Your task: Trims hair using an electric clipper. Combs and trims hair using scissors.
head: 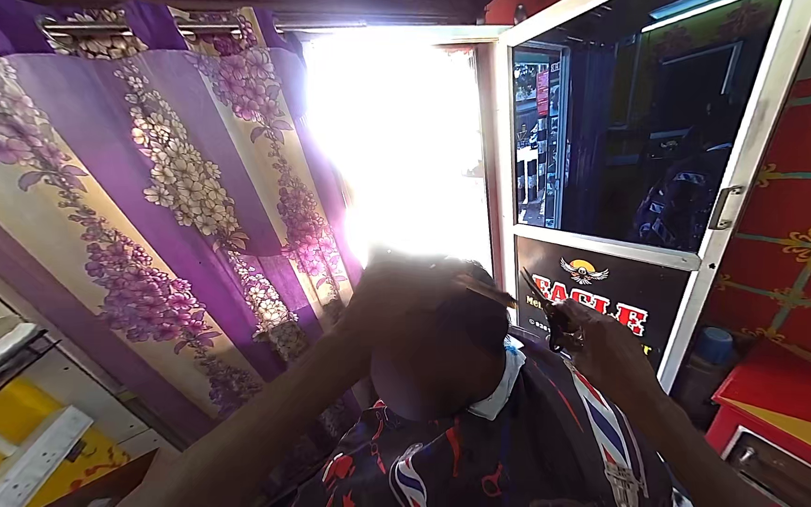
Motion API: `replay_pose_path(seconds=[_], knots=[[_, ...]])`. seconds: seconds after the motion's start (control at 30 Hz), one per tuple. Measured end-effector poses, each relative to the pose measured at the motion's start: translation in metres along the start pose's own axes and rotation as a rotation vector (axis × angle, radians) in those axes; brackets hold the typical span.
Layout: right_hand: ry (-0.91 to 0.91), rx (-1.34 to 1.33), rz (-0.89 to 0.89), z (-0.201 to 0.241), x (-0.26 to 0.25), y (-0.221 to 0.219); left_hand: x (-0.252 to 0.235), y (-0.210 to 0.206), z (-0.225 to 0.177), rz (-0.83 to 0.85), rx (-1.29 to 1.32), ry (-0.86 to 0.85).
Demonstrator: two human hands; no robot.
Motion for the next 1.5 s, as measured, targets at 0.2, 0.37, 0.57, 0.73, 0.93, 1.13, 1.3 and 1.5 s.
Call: replay_pose_path(seconds=[0.2, 0.37, 0.57, 0.73, 0.93, 1.13, 1.3, 1.5], knots=[[-0.139, -0.053, -0.015, -0.029, 0.031, -0.010, 0.032, 0.015, -0.007, -0.222, -0.004, 0.284], [-0.184, -0.085, -0.003, -0.039, 0.046, -0.017, 0.041, 0.011, -0.016, -0.076, -0.107, 0.344], [-0.224, -0.098, 0.052, -0.044, 0.059, -0.023, 0.060, -0.019, -0.044, 0.033, -0.168, 0.199], [-0.212, -0.088, 0.036, -0.050, 0.067, -0.025, 0.071, -0.018, -0.053, -0.071, -0.102, -0.006], [-0.222, -0.083, 0.050, -0.053, 0.075, -0.024, 0.065, 0.021, 0.009, -0.149, -0.031, 0.316], [-0.218, -0.085, 0.058, -0.047, 0.078, -0.027, 0.069, 0.009, -0.007, 0.009, -0.053, 0.162], [-0.194, -0.069, 0.046, -0.048, 0.079, -0.029, 0.075, 0.008, -0.013, 0.022, 0.000, -0.057], [-0.203, -0.064, 0.052, -0.051, 0.081, -0.031, 0.070, 0.032, 0.027, -0.048, 0.031, 0.131]])
Point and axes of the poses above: each hand's wrist, its own x-axis away from the middle knuckle, its own y-axis out of the back of the hand, z = x × y, the point moved 6 cm from there along -x, towards the middle knuckle, and after that the axes turned 6 degrees about -z, right-handed, at the moved point
